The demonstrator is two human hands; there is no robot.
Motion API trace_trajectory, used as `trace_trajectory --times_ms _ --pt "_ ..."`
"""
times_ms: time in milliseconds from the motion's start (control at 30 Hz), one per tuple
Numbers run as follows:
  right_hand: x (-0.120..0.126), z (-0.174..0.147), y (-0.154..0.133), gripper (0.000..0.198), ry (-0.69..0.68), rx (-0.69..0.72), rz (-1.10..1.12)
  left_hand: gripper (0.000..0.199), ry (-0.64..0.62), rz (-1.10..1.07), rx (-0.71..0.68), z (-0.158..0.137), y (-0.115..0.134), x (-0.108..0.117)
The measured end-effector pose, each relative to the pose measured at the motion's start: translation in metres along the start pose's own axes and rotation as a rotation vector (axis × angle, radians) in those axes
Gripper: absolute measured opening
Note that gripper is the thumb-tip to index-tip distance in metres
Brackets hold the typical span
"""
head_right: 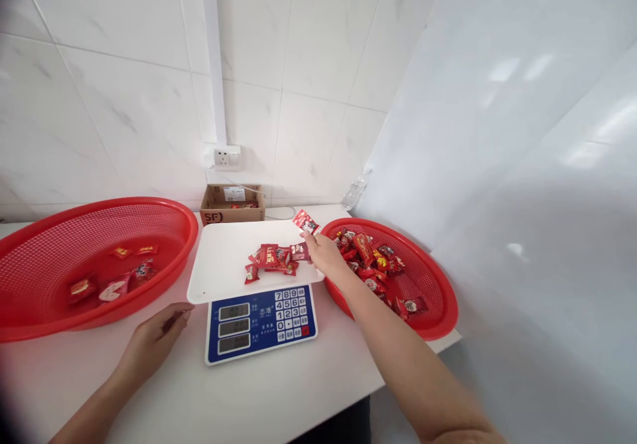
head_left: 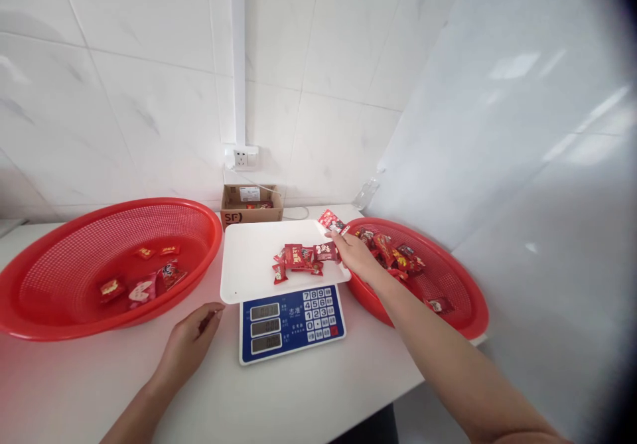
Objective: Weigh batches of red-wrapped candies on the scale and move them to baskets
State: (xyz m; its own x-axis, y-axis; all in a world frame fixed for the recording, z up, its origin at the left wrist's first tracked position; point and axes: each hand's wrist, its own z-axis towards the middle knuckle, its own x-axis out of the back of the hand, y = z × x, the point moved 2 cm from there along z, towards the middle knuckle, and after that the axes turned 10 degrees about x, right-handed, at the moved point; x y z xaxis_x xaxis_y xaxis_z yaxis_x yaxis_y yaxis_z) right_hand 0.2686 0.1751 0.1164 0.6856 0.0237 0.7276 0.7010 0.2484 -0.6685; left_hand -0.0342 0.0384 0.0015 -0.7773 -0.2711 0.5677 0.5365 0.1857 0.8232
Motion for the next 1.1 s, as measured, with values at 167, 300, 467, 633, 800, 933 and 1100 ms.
trace_trajectory --times_ms 167,300,467,633,800,933,1100 --pt "0.009 -0.007 0.005 0.047 0.059 0.074 0.045 0.029 -0.011 -0.003 0.018 -0.001 0.001 0.000" --pt "0.016 -0.017 0.010 0.052 0.109 0.104 0.065 0.029 -0.001 0.002 0.019 -0.002 0.002 0.000" --pt "0.025 -0.033 0.016 0.055 0.169 0.104 0.094 0.030 0.002 -0.021 0.016 -0.003 0.002 0.000" --pt "0.033 -0.057 0.021 0.057 0.242 0.065 0.079 0.030 0.008 -0.033 0.024 -0.003 0.002 0.001" --pt "0.034 -0.077 0.039 0.056 0.328 -0.042 0.111 0.029 0.009 -0.028 0.040 -0.003 0.001 0.000" --pt "0.033 -0.088 0.053 0.054 0.374 -0.075 0.176 0.030 0.005 -0.035 0.041 -0.003 0.001 0.000" --pt "0.032 -0.093 0.059 0.055 0.334 -0.132 0.104 0.030 -0.003 -0.033 0.056 -0.003 0.001 -0.001"
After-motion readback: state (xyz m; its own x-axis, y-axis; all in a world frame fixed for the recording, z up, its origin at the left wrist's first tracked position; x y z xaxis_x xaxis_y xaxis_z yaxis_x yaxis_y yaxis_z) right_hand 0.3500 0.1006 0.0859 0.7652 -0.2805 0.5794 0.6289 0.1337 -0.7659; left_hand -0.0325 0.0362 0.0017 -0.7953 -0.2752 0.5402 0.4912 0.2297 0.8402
